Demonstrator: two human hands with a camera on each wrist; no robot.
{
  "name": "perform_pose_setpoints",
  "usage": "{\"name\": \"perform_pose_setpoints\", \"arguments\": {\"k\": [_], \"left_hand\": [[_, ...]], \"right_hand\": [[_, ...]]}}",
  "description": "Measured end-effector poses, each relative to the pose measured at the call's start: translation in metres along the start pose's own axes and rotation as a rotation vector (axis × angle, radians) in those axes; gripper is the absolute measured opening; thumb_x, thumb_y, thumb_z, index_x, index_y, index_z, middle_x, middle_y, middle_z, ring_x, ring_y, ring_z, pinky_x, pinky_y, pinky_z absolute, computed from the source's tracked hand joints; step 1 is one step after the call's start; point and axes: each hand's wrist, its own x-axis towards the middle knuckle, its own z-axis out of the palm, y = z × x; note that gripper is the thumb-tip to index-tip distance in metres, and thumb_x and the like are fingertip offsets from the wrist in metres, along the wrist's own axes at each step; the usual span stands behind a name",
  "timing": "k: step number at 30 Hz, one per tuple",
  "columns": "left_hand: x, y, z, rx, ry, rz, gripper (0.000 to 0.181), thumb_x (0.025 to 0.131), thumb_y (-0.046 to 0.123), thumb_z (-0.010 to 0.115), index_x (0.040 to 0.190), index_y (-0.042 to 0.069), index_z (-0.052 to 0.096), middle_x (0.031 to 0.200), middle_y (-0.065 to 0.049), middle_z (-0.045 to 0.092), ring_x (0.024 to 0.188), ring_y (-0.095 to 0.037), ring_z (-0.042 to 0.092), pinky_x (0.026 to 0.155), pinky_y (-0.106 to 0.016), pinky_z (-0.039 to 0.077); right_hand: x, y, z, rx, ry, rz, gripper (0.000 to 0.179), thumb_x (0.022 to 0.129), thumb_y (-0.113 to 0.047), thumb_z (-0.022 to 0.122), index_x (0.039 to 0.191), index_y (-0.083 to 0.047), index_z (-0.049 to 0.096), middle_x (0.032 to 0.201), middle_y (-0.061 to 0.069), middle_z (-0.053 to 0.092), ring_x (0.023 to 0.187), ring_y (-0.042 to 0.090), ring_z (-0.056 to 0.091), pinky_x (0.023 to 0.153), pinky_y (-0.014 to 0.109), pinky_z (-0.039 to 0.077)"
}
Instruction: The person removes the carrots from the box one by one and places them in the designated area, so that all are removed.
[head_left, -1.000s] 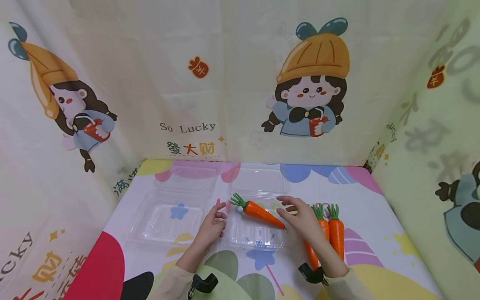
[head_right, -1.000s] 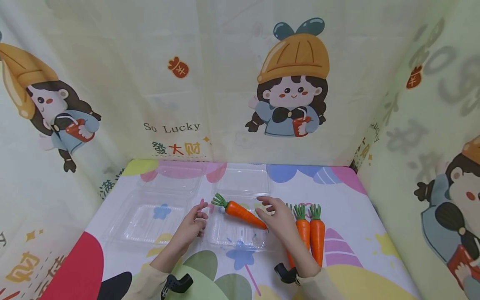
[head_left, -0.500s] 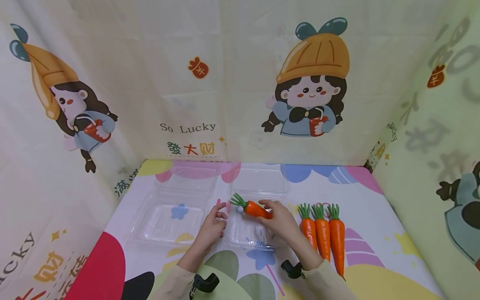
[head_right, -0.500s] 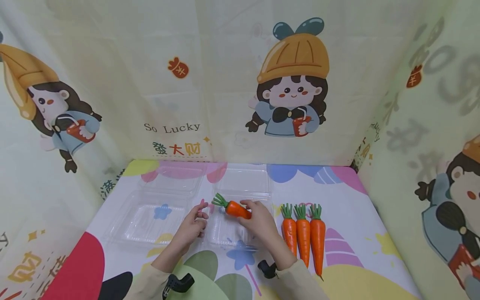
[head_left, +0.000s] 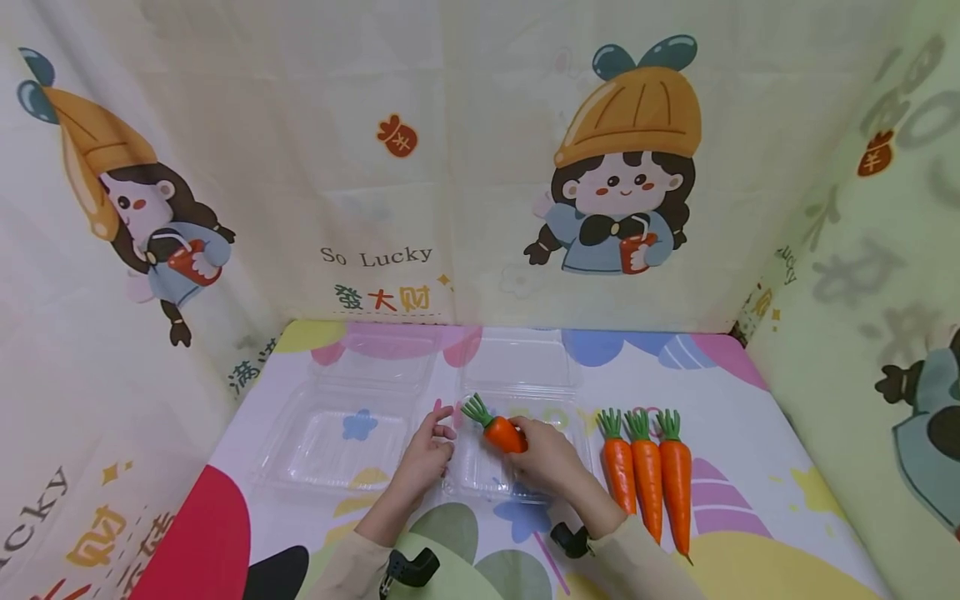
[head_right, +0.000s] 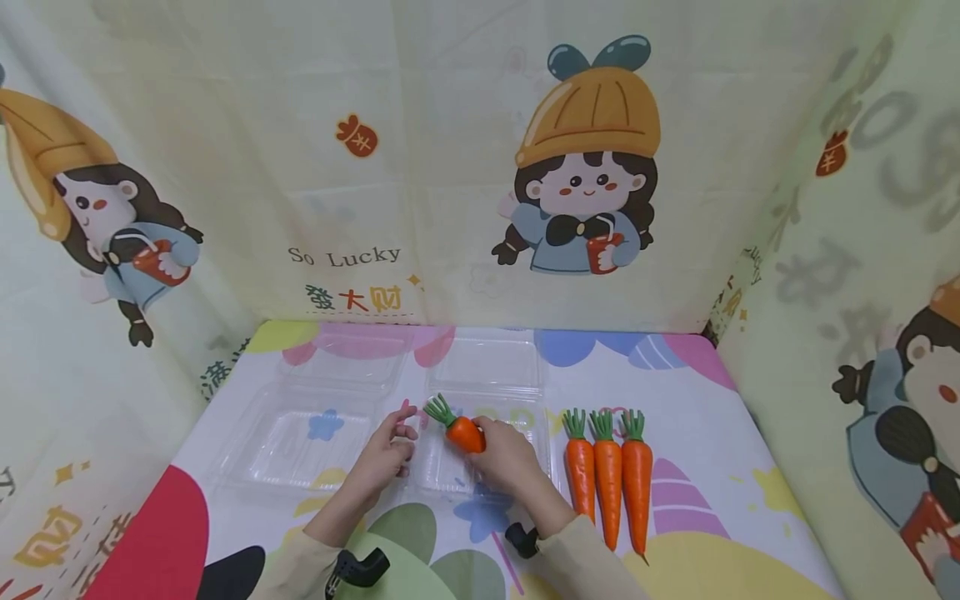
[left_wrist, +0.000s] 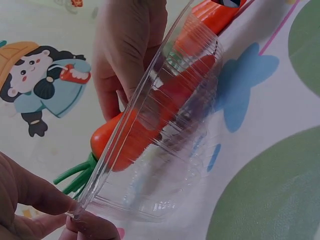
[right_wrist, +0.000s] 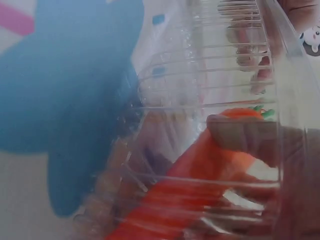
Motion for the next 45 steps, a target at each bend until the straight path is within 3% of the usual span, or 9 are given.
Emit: {"name": "perform_pose_setpoints", "arguments": {"k": [11,18,24,31,38,45], "left_hand": [[0.002,-0.002,-0.001,0.002,-0.014,-0.016,0.063,0.087,-0.008,0.049,0.149,0.002,0.044,0.107,-0.014,0.052,0.068,-0.014,0.044,0.050,-0.020,0.040],[0.001,0.000,-0.002,0.009,-0.011,-0.029,0.063,0.089,-0.007,0.050,0.151,0.003,0.044,0.109,-0.014,0.052,0.069,-0.016,0.044,0.052,-0.021,0.042],[0.002,-0.001,-0.003,0.007,-0.016,-0.015,0.064,0.088,-0.008,0.050,0.151,0.002,0.043,0.108,-0.015,0.051,0.068,-0.015,0.044,0.052,-0.021,0.042],[0.001,-0.003,-0.003,0.007,-0.013,-0.006,0.065,0.086,-0.008,0.049,0.151,0.001,0.043,0.106,-0.014,0.051,0.067,-0.012,0.043,0.051,-0.020,0.041],[0.000,-0.003,-0.001,0.010,-0.021,-0.007,0.063,0.088,-0.007,0.051,0.150,0.003,0.045,0.106,-0.013,0.052,0.068,-0.013,0.044,0.052,-0.021,0.041],[-0.001,-0.002,-0.001,0.018,-0.006,-0.005,0.063,0.087,-0.007,0.050,0.150,0.002,0.044,0.104,-0.012,0.051,0.067,-0.014,0.043,0.051,-0.020,0.040]], "right_hand": [[-0.001,0.001,-0.002,0.065,0.001,0.022,0.053,0.084,-0.014,0.080,0.134,-0.009,0.065,0.110,0.006,0.068,0.092,0.024,0.058,0.087,0.047,0.054],[0.001,0.001,-0.008,0.085,0.079,-0.001,0.050,0.086,-0.017,0.081,0.133,-0.015,0.067,0.113,0.005,0.071,0.089,0.020,0.061,0.084,0.042,0.054],[0.001,-0.001,-0.024,0.143,0.092,0.014,0.053,0.086,-0.022,0.083,0.136,-0.013,0.065,0.118,0.008,0.071,0.086,0.019,0.064,0.073,0.035,0.057],[-0.004,0.001,-0.047,0.235,0.133,0.075,0.059,0.088,-0.031,0.082,0.140,-0.011,0.062,0.122,0.010,0.070,0.095,0.023,0.068,0.077,0.038,0.061],[-0.024,0.010,-0.082,0.316,0.197,0.139,0.065,0.092,-0.034,0.078,0.146,-0.007,0.055,0.129,0.017,0.066,0.103,0.029,0.068,0.080,0.037,0.061],[-0.040,0.023,-0.097,0.294,0.204,0.196,0.073,0.091,-0.044,0.077,0.149,-0.009,0.052,0.132,0.017,0.064,0.107,0.030,0.067,0.082,0.039,0.060]]}}
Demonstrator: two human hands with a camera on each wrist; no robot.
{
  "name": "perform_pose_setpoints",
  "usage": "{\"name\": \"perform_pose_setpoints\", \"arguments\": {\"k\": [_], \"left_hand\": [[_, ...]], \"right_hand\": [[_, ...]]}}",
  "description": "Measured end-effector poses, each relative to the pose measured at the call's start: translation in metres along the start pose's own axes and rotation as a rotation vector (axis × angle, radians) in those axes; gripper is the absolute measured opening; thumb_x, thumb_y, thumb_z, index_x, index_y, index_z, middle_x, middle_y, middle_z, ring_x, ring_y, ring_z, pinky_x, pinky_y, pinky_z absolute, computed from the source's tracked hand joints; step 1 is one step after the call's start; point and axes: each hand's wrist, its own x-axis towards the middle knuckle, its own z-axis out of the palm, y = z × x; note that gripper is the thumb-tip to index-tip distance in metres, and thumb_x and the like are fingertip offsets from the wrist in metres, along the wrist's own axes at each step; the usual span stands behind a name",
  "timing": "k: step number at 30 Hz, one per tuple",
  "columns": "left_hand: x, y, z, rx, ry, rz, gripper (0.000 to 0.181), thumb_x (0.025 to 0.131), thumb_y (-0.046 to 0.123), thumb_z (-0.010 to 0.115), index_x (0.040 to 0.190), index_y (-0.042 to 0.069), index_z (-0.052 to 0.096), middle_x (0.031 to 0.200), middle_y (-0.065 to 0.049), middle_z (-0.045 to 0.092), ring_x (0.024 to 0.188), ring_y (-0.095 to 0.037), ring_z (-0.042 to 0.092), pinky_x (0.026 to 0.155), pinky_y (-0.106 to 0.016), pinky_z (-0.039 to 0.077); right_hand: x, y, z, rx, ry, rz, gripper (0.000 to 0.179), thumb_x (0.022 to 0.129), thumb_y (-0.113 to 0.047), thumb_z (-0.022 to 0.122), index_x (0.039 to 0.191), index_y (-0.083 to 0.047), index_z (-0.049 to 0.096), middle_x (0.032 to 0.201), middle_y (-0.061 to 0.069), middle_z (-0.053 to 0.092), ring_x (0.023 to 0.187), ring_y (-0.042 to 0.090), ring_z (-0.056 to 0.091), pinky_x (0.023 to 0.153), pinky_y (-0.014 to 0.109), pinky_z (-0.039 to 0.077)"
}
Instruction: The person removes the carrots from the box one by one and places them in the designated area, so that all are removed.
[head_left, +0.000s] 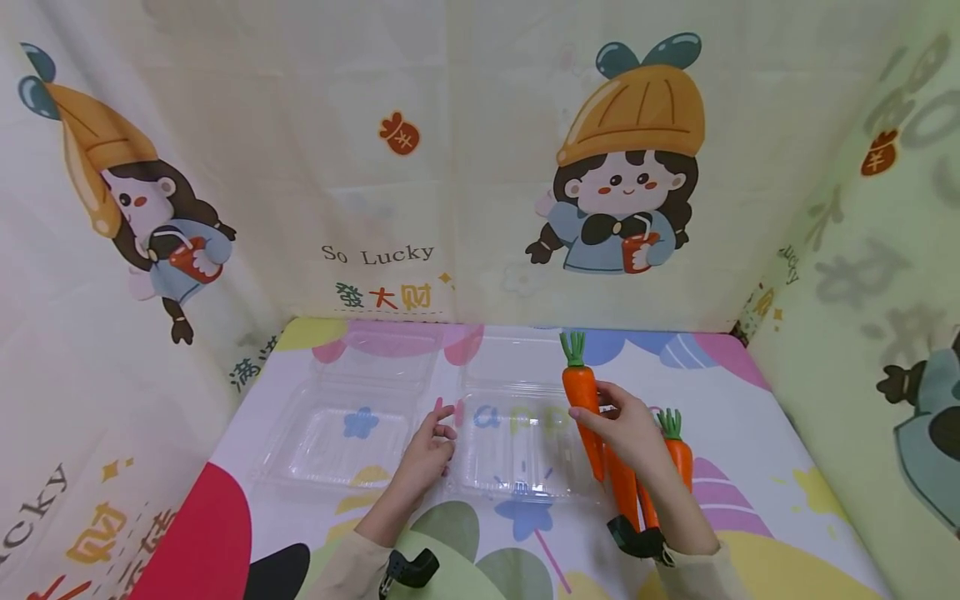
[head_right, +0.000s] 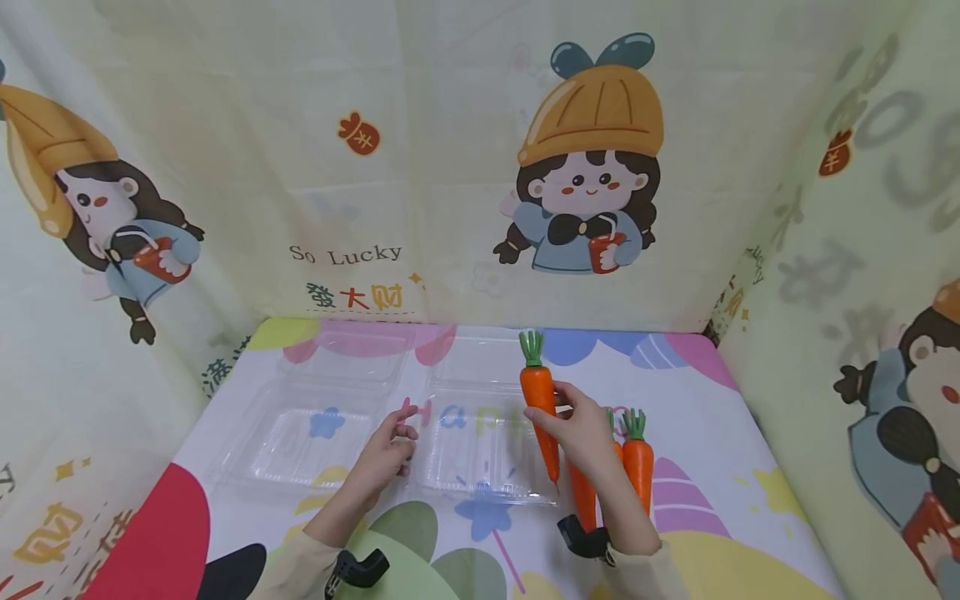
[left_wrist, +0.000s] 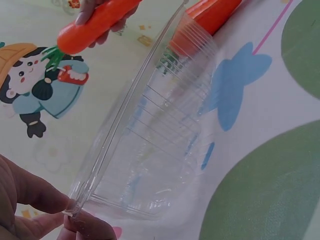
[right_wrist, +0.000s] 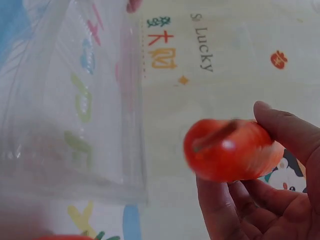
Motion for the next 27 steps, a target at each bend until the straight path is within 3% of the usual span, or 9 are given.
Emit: {"name": "perform_pose_setpoints", "arguments": {"k": [8,19,27], "left_hand": [[0.000,0.001,0.001,0.009,0.007,0.001,0.063,0.087,-0.007,0.050,0.150,0.001,0.044,0.104,-0.011,0.051,0.067,-0.013,0.043,0.051,-0.020,0.040],[0.001,0.002,0.001,0.017,0.018,-0.004,0.061,0.089,-0.007,0.051,0.149,0.002,0.045,0.105,-0.012,0.051,0.069,-0.015,0.044,0.052,-0.021,0.041],[0.001,0.000,0.001,0.008,0.017,-0.008,0.062,0.087,-0.008,0.050,0.149,0.002,0.046,0.104,-0.011,0.050,0.066,-0.013,0.043,0.051,-0.020,0.040]], "right_hand": [[-0.011,0.019,-0.017,-0.025,0.023,0.040,0.077,0.091,-0.046,0.076,0.150,-0.005,0.049,0.135,0.022,0.062,0.106,0.031,0.066,0.080,0.039,0.059],[-0.021,0.054,-0.054,-0.059,0.033,0.112,0.090,0.093,-0.056,0.071,0.155,0.001,0.040,0.143,0.028,0.055,0.120,0.040,0.060,0.091,0.047,0.059],[-0.030,0.094,-0.080,-0.095,0.042,0.163,0.091,0.095,-0.055,0.068,0.154,0.006,0.036,0.142,0.033,0.053,0.118,0.041,0.062,0.075,0.030,0.061]]}}
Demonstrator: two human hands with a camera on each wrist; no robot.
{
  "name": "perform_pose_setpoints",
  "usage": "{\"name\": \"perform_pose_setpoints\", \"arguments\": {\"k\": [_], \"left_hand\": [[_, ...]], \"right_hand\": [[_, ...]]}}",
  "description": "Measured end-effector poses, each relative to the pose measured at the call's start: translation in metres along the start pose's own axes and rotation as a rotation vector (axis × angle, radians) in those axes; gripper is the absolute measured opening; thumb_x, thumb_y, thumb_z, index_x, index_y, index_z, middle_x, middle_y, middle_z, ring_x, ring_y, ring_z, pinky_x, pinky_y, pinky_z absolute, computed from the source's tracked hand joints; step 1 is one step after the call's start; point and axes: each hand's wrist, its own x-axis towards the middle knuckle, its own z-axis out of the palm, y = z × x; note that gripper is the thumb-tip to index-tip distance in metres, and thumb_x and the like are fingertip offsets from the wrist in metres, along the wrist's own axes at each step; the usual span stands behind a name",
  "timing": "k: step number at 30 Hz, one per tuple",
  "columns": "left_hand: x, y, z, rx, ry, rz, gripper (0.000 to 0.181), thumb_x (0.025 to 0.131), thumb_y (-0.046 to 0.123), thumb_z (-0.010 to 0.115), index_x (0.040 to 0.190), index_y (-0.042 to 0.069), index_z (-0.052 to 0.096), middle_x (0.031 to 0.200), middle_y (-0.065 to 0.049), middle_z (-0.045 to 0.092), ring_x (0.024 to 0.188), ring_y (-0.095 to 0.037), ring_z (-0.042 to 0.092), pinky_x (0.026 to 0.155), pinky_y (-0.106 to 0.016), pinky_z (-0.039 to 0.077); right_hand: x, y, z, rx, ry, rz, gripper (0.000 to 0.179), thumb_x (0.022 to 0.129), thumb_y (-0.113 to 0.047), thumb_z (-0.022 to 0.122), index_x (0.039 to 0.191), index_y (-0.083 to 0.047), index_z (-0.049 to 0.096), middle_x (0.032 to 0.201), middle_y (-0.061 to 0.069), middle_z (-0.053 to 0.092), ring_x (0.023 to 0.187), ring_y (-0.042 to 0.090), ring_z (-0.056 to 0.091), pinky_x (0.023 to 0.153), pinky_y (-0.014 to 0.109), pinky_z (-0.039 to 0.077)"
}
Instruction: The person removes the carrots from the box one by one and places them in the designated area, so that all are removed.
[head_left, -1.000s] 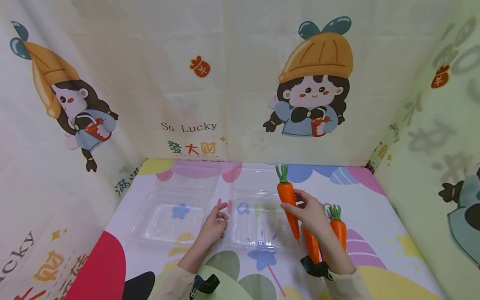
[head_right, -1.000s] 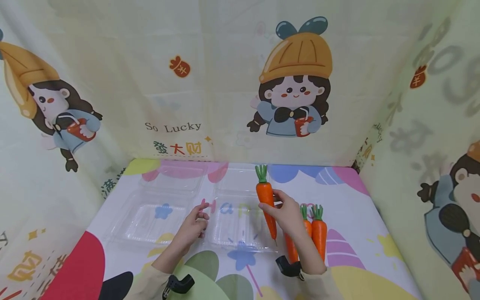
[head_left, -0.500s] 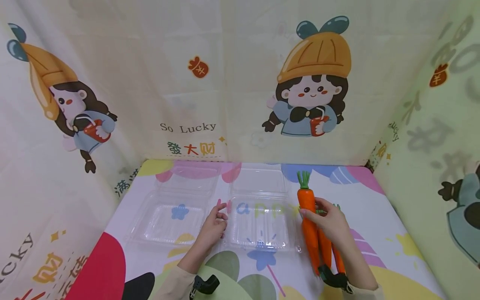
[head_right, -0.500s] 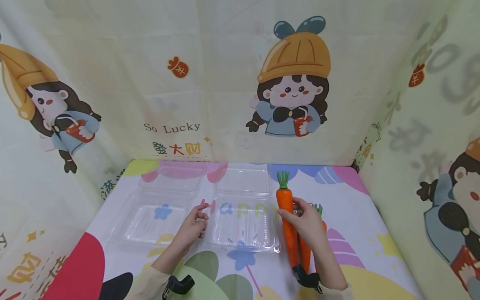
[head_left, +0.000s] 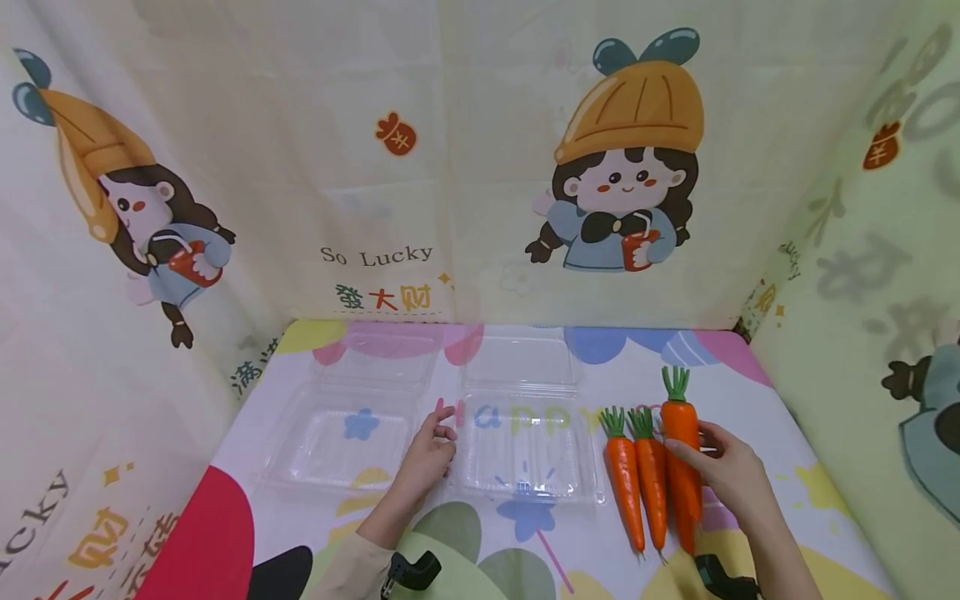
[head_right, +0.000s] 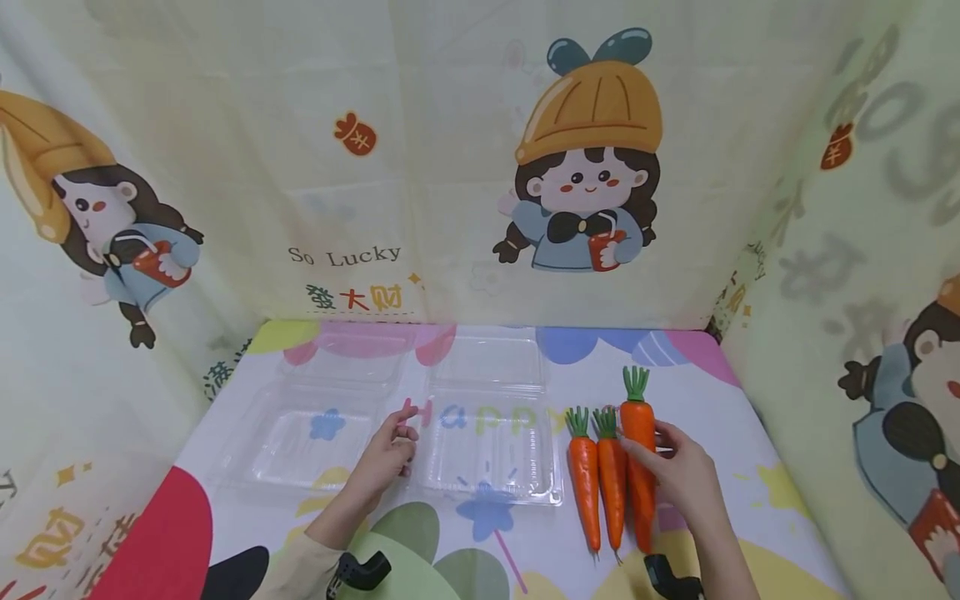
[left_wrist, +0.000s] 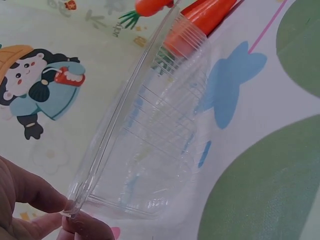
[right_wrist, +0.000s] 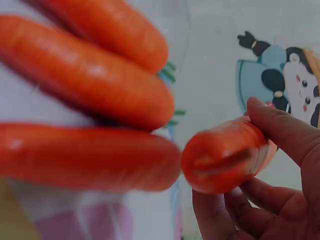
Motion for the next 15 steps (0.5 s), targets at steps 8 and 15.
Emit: {"name": "perform_pose_setpoints", "arguments": {"k": [8,15], "left_hand": [[-0.001,0.001,0.002,-0.005,0.001,-0.003,0.061,0.088,-0.008,0.052,0.148,0.003,0.046,0.103,-0.011,0.050,0.065,-0.012,0.042,0.050,-0.020,0.039],[0.000,0.002,0.001,0.013,0.001,0.003,0.060,0.089,-0.007,0.052,0.148,0.003,0.046,0.102,-0.011,0.051,0.068,-0.014,0.043,0.052,-0.021,0.041]], "right_hand": [[0.006,0.048,-0.011,-0.106,0.017,0.088,0.095,0.095,-0.057,0.066,0.150,0.015,0.036,0.138,0.039,0.052,0.114,0.047,0.061,0.077,0.038,0.061],[0.012,0.070,-0.010,-0.109,0.000,0.169,0.098,0.094,-0.058,0.067,0.147,0.018,0.035,0.135,0.043,0.049,0.103,0.043,0.062,0.070,0.033,0.058]]}}
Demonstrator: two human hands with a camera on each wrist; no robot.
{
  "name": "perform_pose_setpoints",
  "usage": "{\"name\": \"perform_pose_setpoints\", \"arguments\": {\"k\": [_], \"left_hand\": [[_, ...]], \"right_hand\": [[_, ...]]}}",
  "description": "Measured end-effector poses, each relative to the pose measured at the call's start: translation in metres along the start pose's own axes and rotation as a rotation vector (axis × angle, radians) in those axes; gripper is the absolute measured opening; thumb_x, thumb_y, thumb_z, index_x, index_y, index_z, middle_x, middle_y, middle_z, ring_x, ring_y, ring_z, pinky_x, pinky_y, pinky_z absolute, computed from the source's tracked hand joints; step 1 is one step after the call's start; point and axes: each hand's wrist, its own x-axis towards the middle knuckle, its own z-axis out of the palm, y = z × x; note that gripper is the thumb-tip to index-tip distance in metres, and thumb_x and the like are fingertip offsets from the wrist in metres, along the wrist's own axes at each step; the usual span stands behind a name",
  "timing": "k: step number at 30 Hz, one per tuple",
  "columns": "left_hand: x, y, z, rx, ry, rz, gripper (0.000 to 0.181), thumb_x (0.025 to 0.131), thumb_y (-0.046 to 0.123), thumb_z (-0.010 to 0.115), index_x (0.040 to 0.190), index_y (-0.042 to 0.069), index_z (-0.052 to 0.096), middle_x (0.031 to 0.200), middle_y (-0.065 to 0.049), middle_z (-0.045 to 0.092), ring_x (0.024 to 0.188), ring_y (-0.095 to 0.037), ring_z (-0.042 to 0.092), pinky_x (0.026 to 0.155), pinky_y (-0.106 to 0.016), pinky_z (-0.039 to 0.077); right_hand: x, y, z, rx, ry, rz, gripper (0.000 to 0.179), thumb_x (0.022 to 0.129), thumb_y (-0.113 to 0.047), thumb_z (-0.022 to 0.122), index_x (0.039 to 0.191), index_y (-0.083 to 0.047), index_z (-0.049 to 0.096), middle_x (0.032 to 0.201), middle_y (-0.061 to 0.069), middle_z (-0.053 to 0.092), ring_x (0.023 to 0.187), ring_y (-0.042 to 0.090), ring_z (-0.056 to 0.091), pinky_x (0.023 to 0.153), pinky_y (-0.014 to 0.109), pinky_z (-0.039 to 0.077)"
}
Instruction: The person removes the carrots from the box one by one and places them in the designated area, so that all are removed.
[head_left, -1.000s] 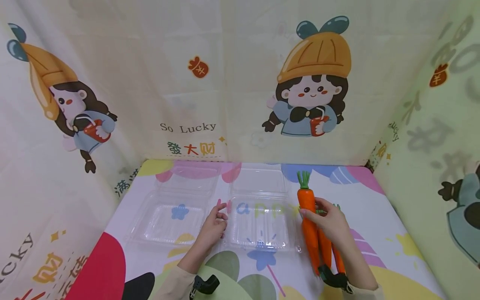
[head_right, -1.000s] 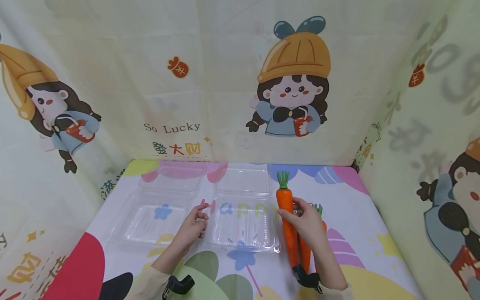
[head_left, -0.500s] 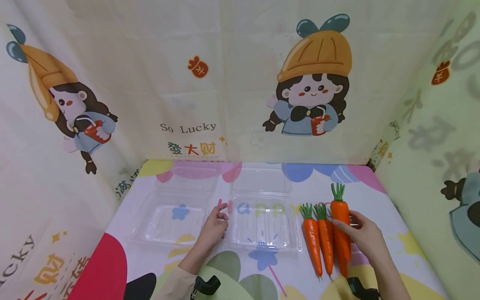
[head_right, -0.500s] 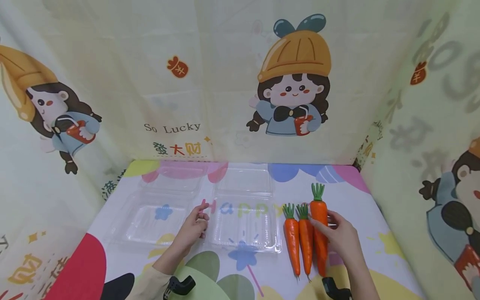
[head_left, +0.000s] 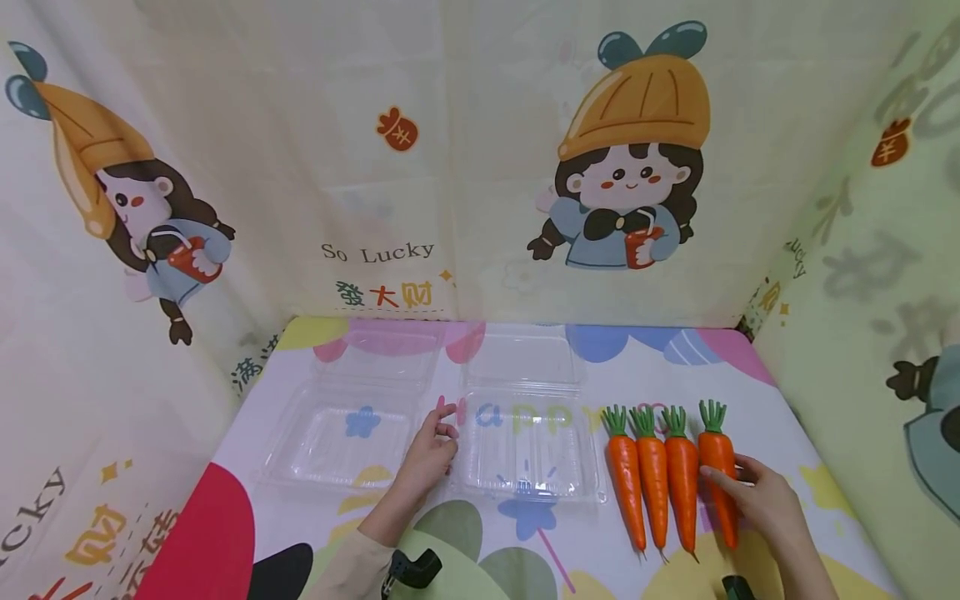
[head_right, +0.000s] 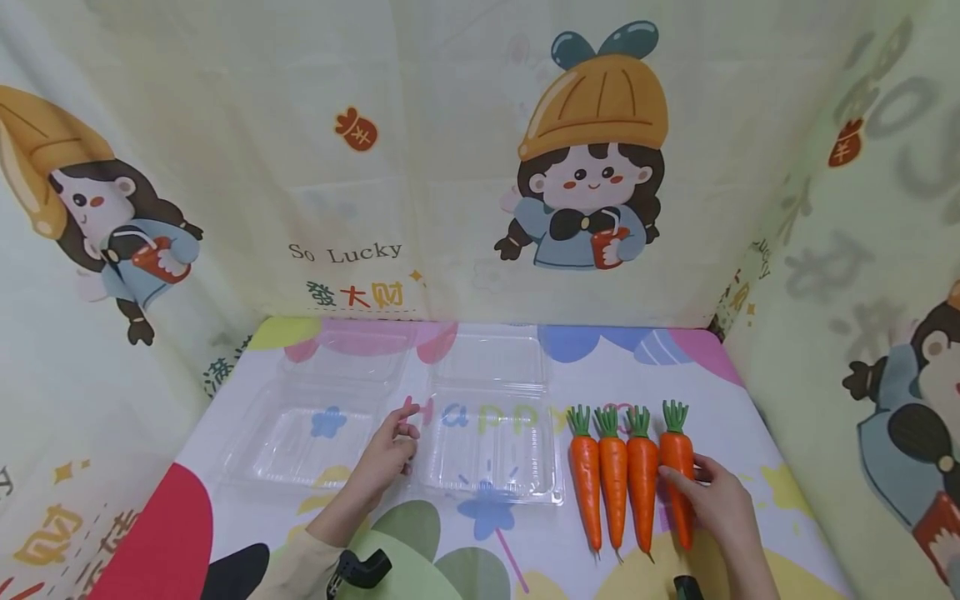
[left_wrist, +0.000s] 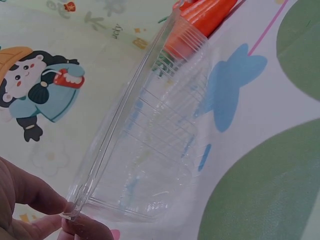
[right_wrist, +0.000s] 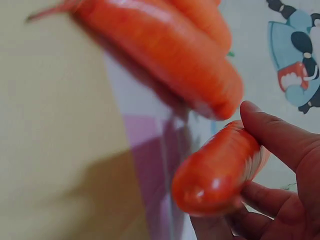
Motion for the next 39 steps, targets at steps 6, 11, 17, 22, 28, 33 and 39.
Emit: {"name": "perform_pose_setpoints", "arguments": {"k": [6,11,17,22,28,33,39], "left_hand": [[0.000,0.000,0.000,-0.006,-0.008,-0.002,0.059,0.090,-0.008,0.051,0.148,0.002,0.045,0.102,-0.010,0.049,0.066,-0.013,0.042,0.052,-0.020,0.040],[0.000,0.002,0.000,0.005,-0.006,-0.005,0.059,0.091,-0.007,0.052,0.148,0.003,0.045,0.102,-0.011,0.050,0.069,-0.015,0.043,0.052,-0.021,0.041],[-0.001,0.003,0.000,0.010,-0.010,-0.008,0.059,0.091,-0.005,0.052,0.149,0.005,0.045,0.104,-0.012,0.051,0.069,-0.016,0.044,0.053,-0.021,0.041],[-0.001,0.002,0.000,0.012,-0.008,-0.013,0.059,0.091,-0.005,0.052,0.149,0.005,0.045,0.104,-0.012,0.051,0.070,-0.016,0.045,0.054,-0.022,0.041],[-0.001,0.002,0.000,0.009,-0.002,-0.010,0.059,0.090,-0.006,0.051,0.148,0.004,0.045,0.103,-0.011,0.050,0.070,-0.016,0.044,0.053,-0.022,0.040],[-0.002,0.002,-0.001,0.006,-0.002,-0.008,0.059,0.090,-0.007,0.051,0.148,0.004,0.045,0.103,-0.011,0.050,0.070,-0.016,0.044,0.053,-0.022,0.040],[-0.001,0.001,-0.002,0.007,-0.008,0.001,0.060,0.090,-0.007,0.051,0.148,0.002,0.045,0.102,-0.011,0.050,0.069,-0.016,0.045,0.053,-0.021,0.041]], "right_hand": [[0.005,0.009,0.002,0.017,-0.010,0.047,0.103,0.090,-0.062,0.070,0.145,0.019,0.037,0.139,0.043,0.045,0.107,0.048,0.060,0.078,0.045,0.061],[0.008,0.012,0.003,0.022,-0.016,0.039,0.104,0.088,-0.063,0.071,0.144,0.019,0.039,0.141,0.043,0.044,0.105,0.046,0.062,0.079,0.046,0.061],[0.008,0.010,0.004,-0.015,-0.020,0.043,0.104,0.088,-0.062,0.072,0.143,0.020,0.039,0.141,0.044,0.044,0.110,0.050,0.057,0.089,0.054,0.057],[0.006,0.007,0.003,-0.008,-0.041,0.056,0.102,0.093,-0.066,0.061,0.146,0.018,0.038,0.144,0.043,0.041,0.114,0.051,0.055,0.095,0.058,0.054],[0.002,0.005,-0.002,0.107,-0.042,0.052,0.095,0.100,-0.066,0.049,0.148,0.016,0.037,0.137,0.042,0.051,0.093,0.035,0.073,0.074,0.042,0.063],[0.001,0.004,-0.004,0.124,-0.032,0.040,0.090,0.102,-0.061,0.049,0.148,0.015,0.038,0.132,0.042,0.056,0.088,0.030,0.075,0.073,0.041,0.063],[0.002,0.002,-0.005,0.079,-0.019,0.034,0.090,0.101,-0.063,0.048,0.148,0.013,0.039,0.137,0.041,0.052,0.094,0.036,0.072,0.079,0.046,0.062]]}}
